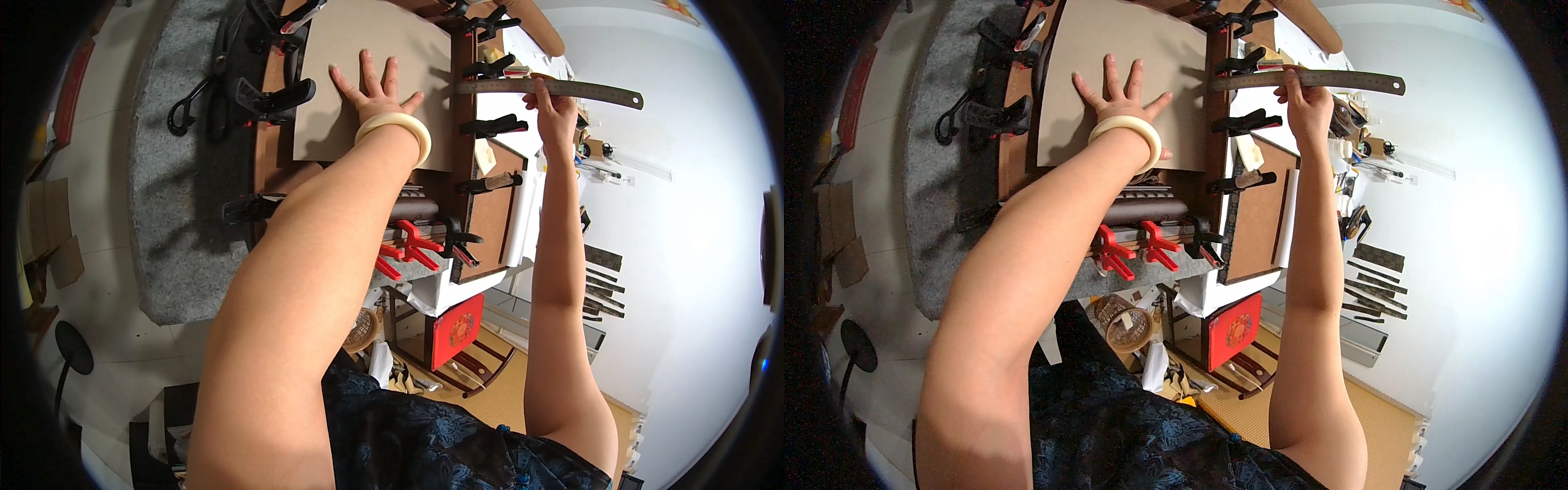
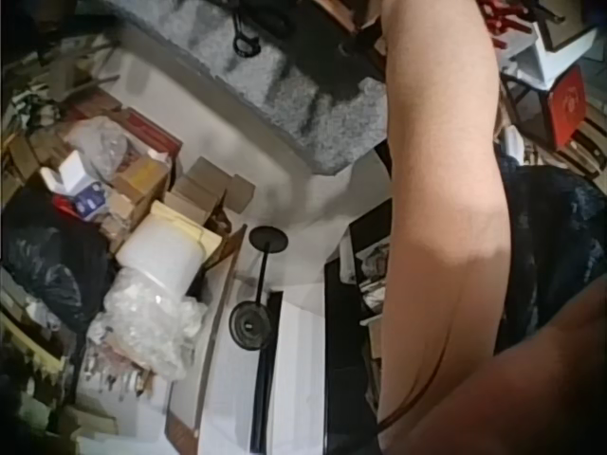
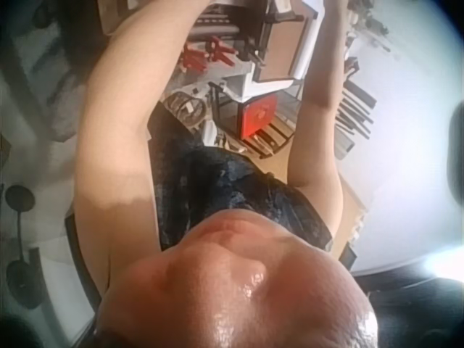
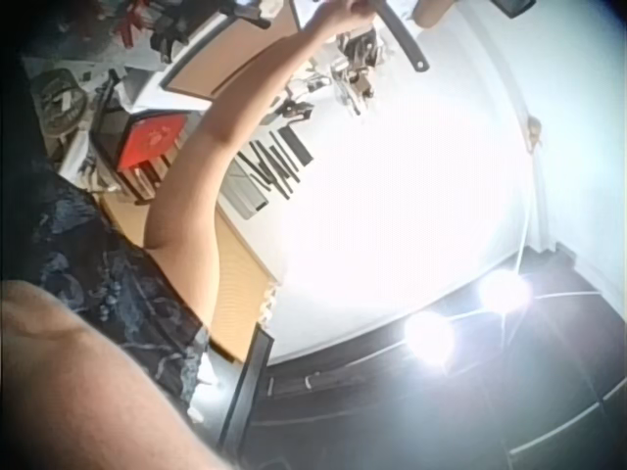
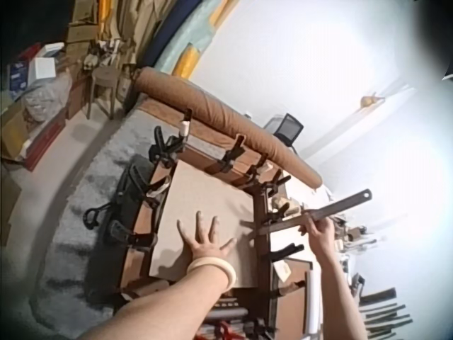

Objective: The person measures a rectangular board clamped in a wooden frame using a metal ruler. They then retrieve a block of yellow foam, cut a piece from it with scissors, and place the foam piece inside the frame on top of the board.

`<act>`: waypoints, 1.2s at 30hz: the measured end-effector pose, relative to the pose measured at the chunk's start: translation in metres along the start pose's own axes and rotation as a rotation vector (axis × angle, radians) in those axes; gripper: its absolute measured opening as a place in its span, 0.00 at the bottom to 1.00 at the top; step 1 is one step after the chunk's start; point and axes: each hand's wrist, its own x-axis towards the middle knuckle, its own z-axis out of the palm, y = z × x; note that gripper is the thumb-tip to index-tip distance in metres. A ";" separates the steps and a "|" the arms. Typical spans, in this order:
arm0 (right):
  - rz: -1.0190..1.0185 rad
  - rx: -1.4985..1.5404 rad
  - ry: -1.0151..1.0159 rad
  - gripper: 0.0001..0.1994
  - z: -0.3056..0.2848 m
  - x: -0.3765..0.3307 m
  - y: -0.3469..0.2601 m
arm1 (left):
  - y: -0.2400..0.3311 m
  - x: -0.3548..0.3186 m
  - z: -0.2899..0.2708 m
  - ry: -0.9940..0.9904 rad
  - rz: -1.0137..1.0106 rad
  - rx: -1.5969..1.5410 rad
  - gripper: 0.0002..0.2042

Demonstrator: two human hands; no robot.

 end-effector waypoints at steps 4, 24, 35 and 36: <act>-0.021 -0.041 -0.003 0.13 0.003 -0.002 0.000 | 0.000 0.001 0.001 0.000 -0.006 0.009 0.50; 0.006 -0.123 -0.005 0.13 0.012 0.004 0.003 | 0.000 -0.001 -0.001 -0.009 -0.001 -0.013 0.50; 0.000 -0.131 -0.010 0.12 0.018 0.005 0.011 | 0.001 0.000 0.000 -0.002 -0.001 -0.012 0.50; 0.000 -0.142 -0.012 0.12 0.020 0.005 0.011 | 0.001 0.000 0.000 -0.001 -0.002 -0.013 0.50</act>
